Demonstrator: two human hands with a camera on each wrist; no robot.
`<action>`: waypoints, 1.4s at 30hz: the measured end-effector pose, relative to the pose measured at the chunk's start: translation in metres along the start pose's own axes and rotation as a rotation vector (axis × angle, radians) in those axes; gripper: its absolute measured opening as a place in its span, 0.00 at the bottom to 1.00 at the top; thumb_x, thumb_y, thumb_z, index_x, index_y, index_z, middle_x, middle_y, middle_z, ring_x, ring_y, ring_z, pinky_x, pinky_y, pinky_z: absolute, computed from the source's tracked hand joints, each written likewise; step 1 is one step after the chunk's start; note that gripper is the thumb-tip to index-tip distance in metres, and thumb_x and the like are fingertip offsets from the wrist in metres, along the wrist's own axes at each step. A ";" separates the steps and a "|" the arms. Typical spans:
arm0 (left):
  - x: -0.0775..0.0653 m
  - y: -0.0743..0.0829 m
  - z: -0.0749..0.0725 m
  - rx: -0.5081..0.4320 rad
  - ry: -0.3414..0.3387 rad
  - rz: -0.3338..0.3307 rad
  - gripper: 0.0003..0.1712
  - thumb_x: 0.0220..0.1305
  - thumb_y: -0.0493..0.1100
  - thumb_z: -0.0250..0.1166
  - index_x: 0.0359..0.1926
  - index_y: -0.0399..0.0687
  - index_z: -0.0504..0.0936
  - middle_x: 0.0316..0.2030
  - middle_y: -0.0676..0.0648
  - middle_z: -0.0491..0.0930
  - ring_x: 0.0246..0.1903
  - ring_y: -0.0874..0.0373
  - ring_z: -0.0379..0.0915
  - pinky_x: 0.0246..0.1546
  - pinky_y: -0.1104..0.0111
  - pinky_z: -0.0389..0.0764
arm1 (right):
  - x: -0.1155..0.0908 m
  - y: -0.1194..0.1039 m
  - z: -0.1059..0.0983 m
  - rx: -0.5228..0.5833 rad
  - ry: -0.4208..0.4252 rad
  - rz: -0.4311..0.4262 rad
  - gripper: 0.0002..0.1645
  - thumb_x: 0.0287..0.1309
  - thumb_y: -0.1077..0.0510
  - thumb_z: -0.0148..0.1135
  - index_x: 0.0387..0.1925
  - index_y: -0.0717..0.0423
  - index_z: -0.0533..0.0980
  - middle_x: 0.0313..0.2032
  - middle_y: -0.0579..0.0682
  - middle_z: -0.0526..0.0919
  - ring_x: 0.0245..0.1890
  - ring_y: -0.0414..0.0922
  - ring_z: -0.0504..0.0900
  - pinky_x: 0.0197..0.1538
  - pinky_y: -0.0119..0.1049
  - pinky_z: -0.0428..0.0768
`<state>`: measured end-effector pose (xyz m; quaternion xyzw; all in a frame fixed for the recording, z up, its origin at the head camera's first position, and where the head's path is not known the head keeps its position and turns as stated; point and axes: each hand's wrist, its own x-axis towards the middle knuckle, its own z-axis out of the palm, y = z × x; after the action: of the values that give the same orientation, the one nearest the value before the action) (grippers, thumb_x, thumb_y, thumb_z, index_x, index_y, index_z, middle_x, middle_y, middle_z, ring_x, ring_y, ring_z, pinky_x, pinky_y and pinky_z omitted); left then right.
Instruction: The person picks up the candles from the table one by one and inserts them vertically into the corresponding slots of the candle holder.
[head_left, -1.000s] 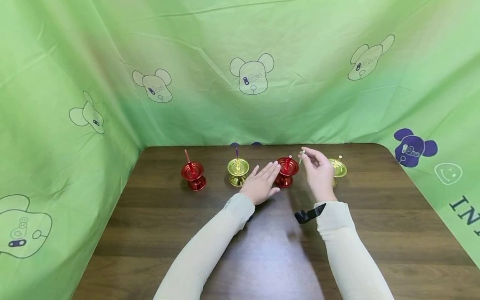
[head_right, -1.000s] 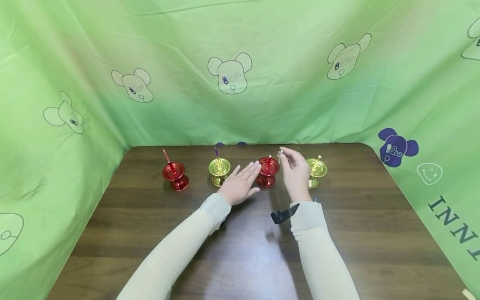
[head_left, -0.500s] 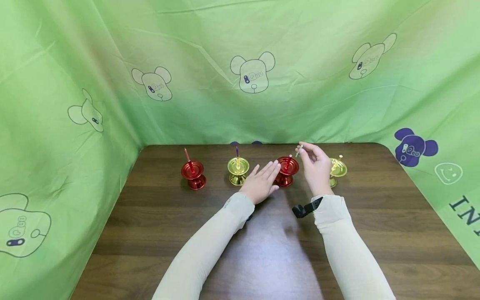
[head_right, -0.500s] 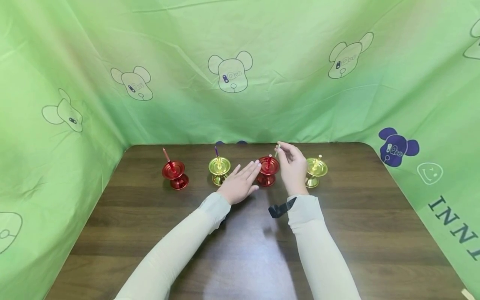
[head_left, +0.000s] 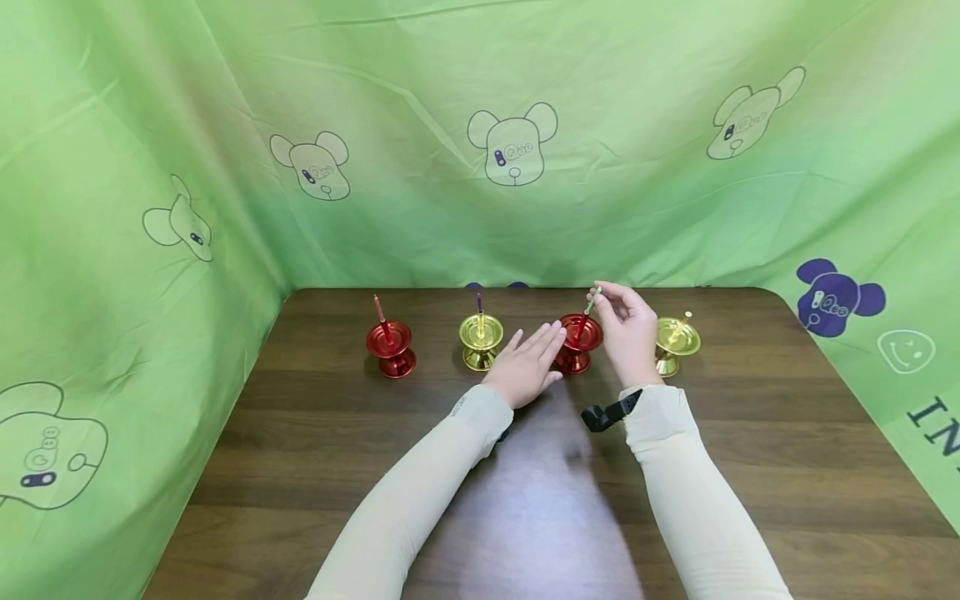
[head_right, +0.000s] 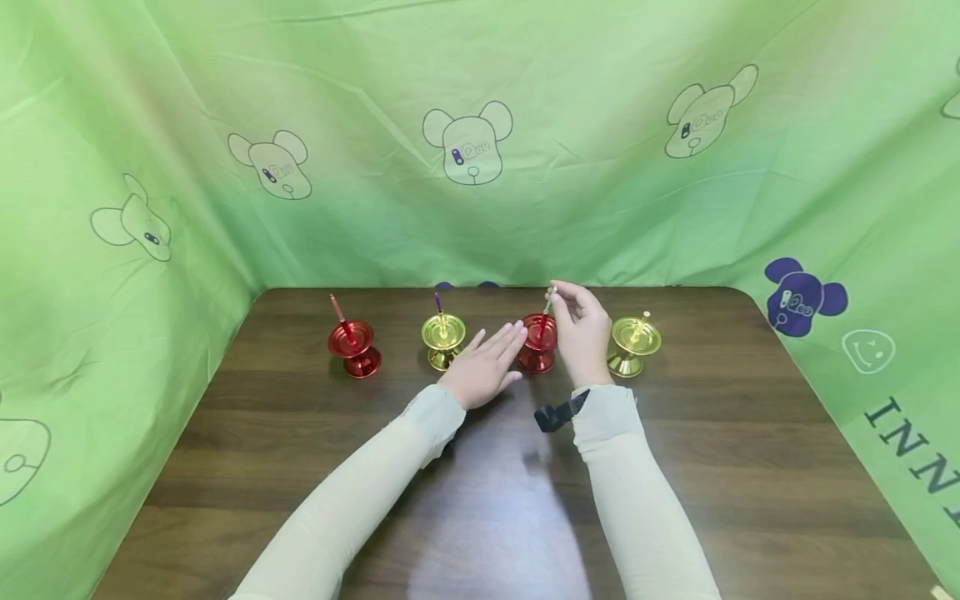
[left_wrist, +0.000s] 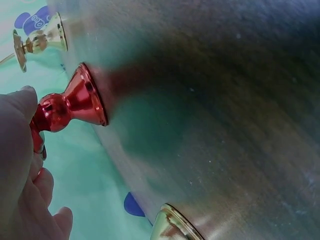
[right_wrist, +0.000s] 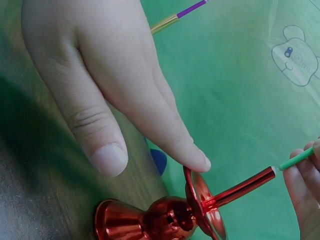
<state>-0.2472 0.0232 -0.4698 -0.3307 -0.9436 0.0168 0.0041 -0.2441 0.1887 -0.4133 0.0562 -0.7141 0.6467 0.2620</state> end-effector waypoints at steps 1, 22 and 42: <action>0.000 0.000 0.000 0.001 0.002 0.000 0.41 0.79 0.61 0.46 0.82 0.52 0.44 0.81 0.54 0.39 0.79 0.61 0.35 0.77 0.56 0.48 | -0.001 -0.004 0.000 -0.002 -0.005 0.003 0.15 0.67 0.74 0.57 0.52 0.81 0.77 0.47 0.79 0.80 0.42 0.33 0.84 0.53 0.23 0.79; 0.000 0.003 -0.005 -0.021 -0.002 -0.005 0.41 0.79 0.61 0.47 0.82 0.52 0.44 0.81 0.54 0.39 0.79 0.61 0.35 0.77 0.58 0.44 | -0.005 -0.017 -0.002 -0.108 -0.049 -0.002 0.14 0.68 0.72 0.58 0.51 0.78 0.78 0.46 0.76 0.82 0.41 0.31 0.84 0.49 0.21 0.79; -0.002 0.002 -0.002 -0.031 -0.006 -0.007 0.42 0.79 0.61 0.47 0.82 0.51 0.43 0.81 0.53 0.38 0.79 0.61 0.34 0.77 0.57 0.45 | 0.007 0.022 -0.004 -0.225 -0.066 -0.019 0.13 0.69 0.65 0.61 0.50 0.69 0.82 0.41 0.67 0.87 0.36 0.30 0.82 0.45 0.18 0.78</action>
<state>-0.2443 0.0233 -0.4679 -0.3274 -0.9449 0.0032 -0.0037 -0.2585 0.1979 -0.4296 0.0542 -0.7900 0.5577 0.2490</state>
